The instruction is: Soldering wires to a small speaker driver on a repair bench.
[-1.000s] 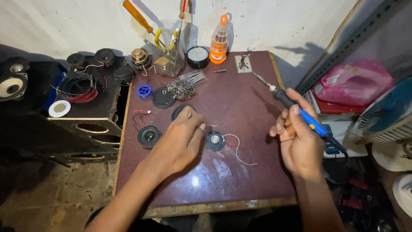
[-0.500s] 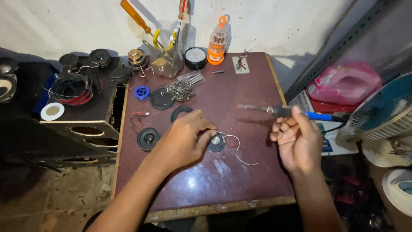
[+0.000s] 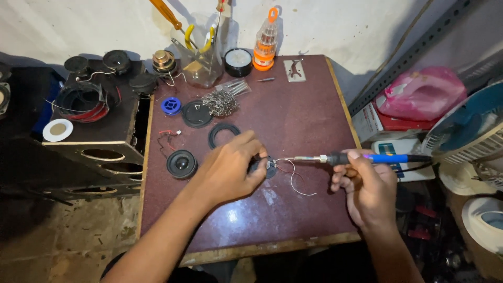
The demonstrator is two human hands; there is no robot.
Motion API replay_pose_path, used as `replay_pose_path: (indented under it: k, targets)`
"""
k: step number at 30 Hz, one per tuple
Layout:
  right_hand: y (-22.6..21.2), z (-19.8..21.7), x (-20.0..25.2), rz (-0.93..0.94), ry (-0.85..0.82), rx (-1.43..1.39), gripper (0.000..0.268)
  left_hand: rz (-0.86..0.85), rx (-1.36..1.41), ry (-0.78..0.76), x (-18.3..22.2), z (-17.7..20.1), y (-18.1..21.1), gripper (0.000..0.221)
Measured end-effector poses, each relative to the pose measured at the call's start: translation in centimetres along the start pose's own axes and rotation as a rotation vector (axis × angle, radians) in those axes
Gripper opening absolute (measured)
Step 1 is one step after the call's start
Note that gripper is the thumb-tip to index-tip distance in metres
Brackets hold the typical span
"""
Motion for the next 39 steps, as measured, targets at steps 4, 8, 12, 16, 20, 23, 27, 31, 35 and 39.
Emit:
replay_pose_path:
  k: [4,8,12,16,20,23,27,31,35,39]
  targets:
    - [-0.9,-0.2,0.3,0.034,-0.051,-0.026,0.03,-0.054,0.008,0.072,0.2,0.5,0.2,0.01]
    - [-1.9,-1.4,0.2,0.027,-0.138,-0.18,0.037,-0.228,0.067,0.192,0.5,0.8,2.6,0.009]
    - [-1.9,-2.3,-0.2,-0.041,-0.09,-0.407,0.046,-0.196,0.514,0.193,1.0,0.4,7.5,0.01]
    - [-3.3,-4.1,0.9,0.066,-0.128,-0.472,0.034,-0.021,0.794,0.262,-0.9,-3.4,7.4,0.007]
    - [-3.9,-4.8,2.0,0.115,-0.08,-0.487,0.024,0.169,1.08,0.397,-2.4,-5.5,6.5,0.007]
    - [-3.5,-5.0,2.2,0.045,-0.063,-0.498,0.037,0.216,1.159,0.498,-2.9,-5.3,6.6,0.008]
    - [-4.3,-6.9,4.3,-0.025,-0.327,-0.418,0.031,0.554,1.293,0.526,-2.4,-6.1,5.0,0.017]
    - [-3.4,-2.4,6.8,-0.062,-0.165,0.242,0.019,0.468,1.13,0.586,-2.5,-4.9,4.1,0.017]
    - [-13.1,-1.5,9.8,0.909,0.261,0.891,0.019,0.409,1.128,0.59,-2.4,-5.1,4.6,0.015]
    - [-12.2,-4.9,8.1,1.077,0.043,1.116,0.044,0.336,1.101,0.602,-2.2,-5.7,5.5,0.013]
Point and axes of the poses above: each hand's wrist, its own x-axis away from the middle knuckle, its own z-axis out of the back of the hand, y = z × x, the point moved 10 cm from there along -x, towards the middle knuckle, and after that the axes turned 10 degrees about x, right-handed, at the moved point
